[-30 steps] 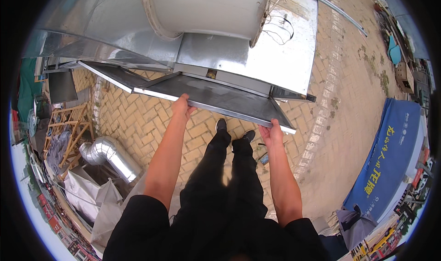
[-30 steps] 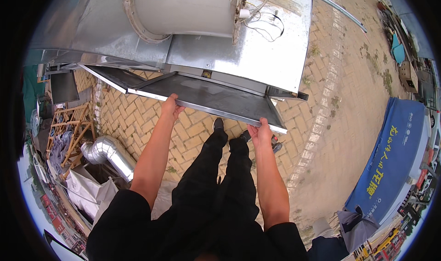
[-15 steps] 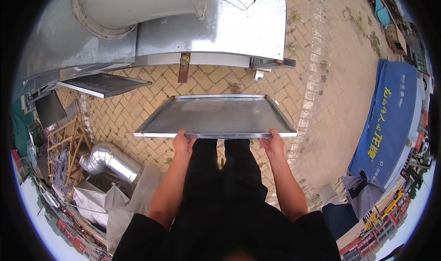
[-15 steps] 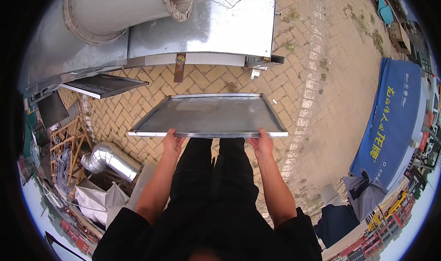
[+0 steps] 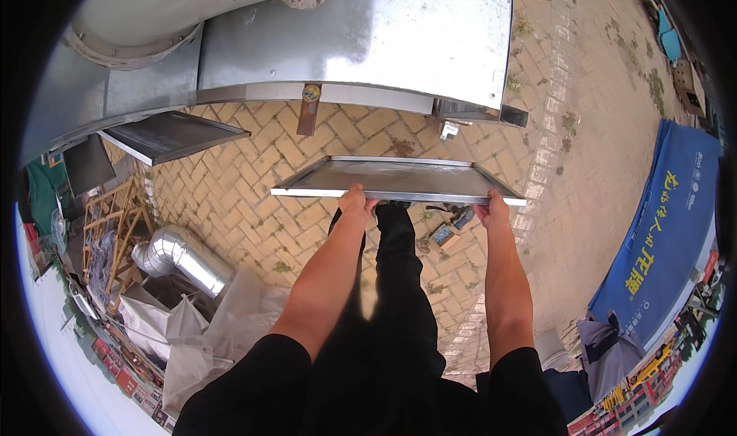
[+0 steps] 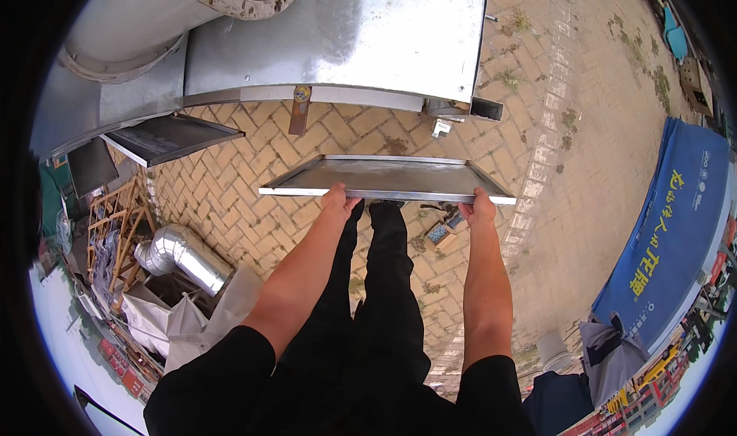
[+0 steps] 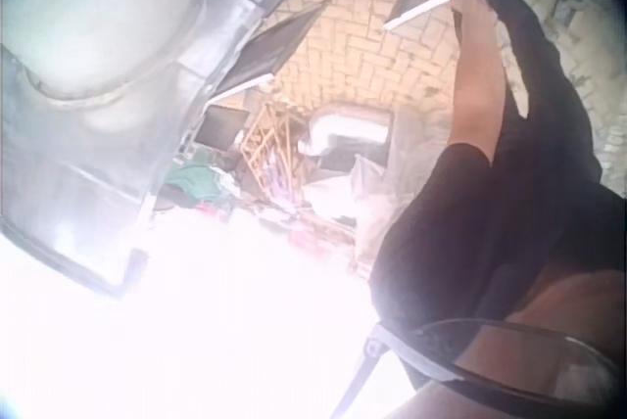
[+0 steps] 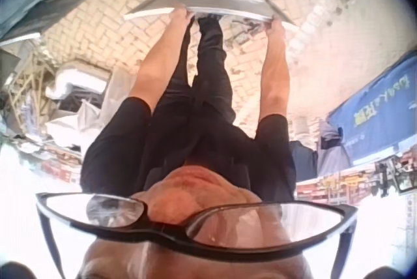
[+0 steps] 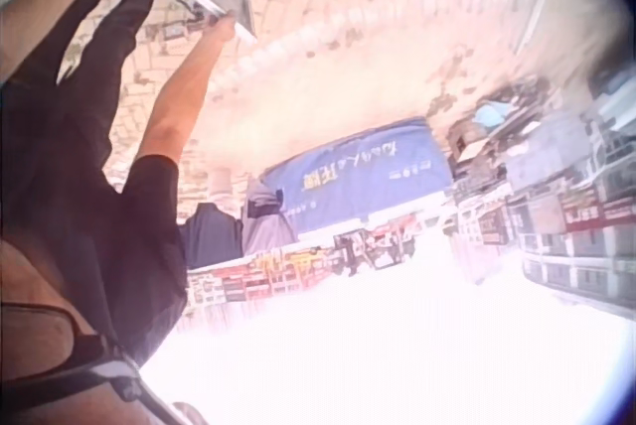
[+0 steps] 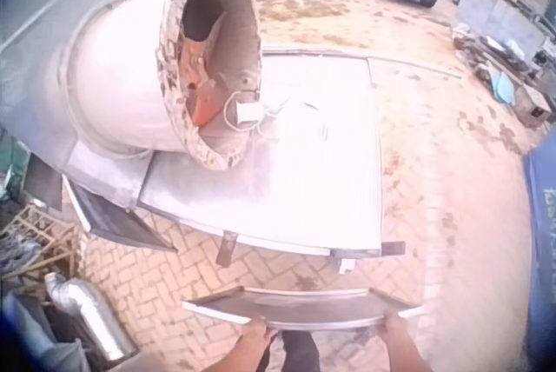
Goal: The person uses a cordless drill to fasten screws into a large rectangular metal sheet lying on the ground. After securing the screws, the person lifts the sheet and attaches it to a larger metal structure, then handles a long metal trim piece.
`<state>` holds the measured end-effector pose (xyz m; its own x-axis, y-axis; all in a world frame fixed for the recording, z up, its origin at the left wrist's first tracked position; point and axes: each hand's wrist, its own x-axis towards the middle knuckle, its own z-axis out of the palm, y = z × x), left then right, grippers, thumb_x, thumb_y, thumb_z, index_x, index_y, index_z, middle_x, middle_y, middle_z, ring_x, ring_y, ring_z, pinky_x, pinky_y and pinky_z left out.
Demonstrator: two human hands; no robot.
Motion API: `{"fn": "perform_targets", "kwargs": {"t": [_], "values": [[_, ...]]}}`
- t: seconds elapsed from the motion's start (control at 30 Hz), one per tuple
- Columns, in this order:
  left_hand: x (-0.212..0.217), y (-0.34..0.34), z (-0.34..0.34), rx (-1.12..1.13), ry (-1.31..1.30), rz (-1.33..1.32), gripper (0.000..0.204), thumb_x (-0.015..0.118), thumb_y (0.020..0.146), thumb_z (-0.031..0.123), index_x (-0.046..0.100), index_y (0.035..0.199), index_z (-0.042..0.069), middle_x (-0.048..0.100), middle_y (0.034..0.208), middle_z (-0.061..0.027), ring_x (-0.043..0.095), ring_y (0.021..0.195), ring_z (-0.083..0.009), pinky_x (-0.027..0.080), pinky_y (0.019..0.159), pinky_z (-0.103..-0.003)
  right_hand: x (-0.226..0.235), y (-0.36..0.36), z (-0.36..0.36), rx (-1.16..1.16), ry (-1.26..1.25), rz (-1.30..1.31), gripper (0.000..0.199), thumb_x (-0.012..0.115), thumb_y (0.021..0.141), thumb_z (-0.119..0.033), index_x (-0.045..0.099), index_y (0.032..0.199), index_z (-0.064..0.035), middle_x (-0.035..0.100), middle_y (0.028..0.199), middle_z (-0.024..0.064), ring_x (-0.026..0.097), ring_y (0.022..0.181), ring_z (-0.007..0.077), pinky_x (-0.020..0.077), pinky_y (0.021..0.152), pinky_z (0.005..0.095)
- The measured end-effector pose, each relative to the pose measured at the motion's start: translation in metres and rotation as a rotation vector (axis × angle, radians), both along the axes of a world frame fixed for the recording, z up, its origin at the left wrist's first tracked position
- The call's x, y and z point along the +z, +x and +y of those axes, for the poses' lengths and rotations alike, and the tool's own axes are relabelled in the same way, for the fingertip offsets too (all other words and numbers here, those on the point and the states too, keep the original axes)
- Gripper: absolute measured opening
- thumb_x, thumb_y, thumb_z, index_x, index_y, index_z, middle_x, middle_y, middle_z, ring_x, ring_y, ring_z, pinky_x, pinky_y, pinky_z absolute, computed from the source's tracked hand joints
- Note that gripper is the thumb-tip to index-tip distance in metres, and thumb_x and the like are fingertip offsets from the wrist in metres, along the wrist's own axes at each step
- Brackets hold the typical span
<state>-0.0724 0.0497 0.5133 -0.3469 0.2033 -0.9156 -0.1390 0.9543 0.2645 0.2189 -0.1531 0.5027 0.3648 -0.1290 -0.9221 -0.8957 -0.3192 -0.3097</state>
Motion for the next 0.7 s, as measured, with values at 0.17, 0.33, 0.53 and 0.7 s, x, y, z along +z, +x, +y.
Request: {"fn": "perform_targets", "kwargs": {"t": [0.17, 0.33, 0.53, 0.7], "values": [[-0.022, 0.036, 0.013, 0.040, 0.010, -0.029, 0.034, 0.059, 0.095, 0.019, 0.054, 0.120, -0.003, 0.061, 0.116, -0.0209, 0.068, 0.091, -0.0359, 0.065, 0.067, -0.046, -0.020, 0.034, 0.023, -0.049, 0.023, 0.004, 0.026, 0.056, 0.096, -0.023, 0.055, 0.110, -0.0011, 0.063, 0.103, 0.0162, 0.069, 0.087, 0.0313, 0.0647, 0.072, 0.0382], [-0.038, 0.092, 0.030, -0.089, 0.015, -0.040, 0.032, 0.061, 0.094, 0.022, 0.058, 0.115, -0.003, 0.065, 0.110, -0.0186, 0.071, 0.084, -0.0302, 0.064, 0.058, -0.038, -0.046, 0.085, 0.029, -0.048, 0.046, -0.063, 0.027, 0.057, 0.097, -0.024, 0.057, 0.109, 0.0000, 0.064, 0.109, 0.0200, 0.070, 0.089, 0.0335, 0.0652, 0.069, 0.0353], [-0.052, 0.146, 0.060, -0.342, 0.188, 0.000, 0.038, 0.063, 0.093, 0.031, 0.063, 0.091, -0.007, 0.066, 0.081, -0.0145, 0.064, 0.056, -0.0236, 0.052, 0.043, -0.033, -0.064, 0.138, 0.039, 0.031, 0.014, -0.091, 0.029, 0.060, 0.098, -0.030, 0.058, 0.105, -0.0014, 0.070, 0.087, 0.0193, 0.072, 0.074, 0.0307, 0.0633, 0.058, 0.0312], [-0.065, 0.115, 0.070, -0.823, 0.203, 0.057, 0.054, 0.067, 0.089, 0.040, 0.056, 0.107, -0.010, 0.066, 0.082, -0.0169, 0.068, 0.066, -0.0230, 0.056, 0.050, -0.031, -0.035, 0.109, 0.051, 0.219, -0.037, -0.107, 0.047, 0.058, 0.098, -0.040, 0.051, 0.124, -0.0016, 0.068, 0.103, 0.0232, 0.071, 0.080, 0.0310, 0.0614, 0.069, 0.0377]]}}
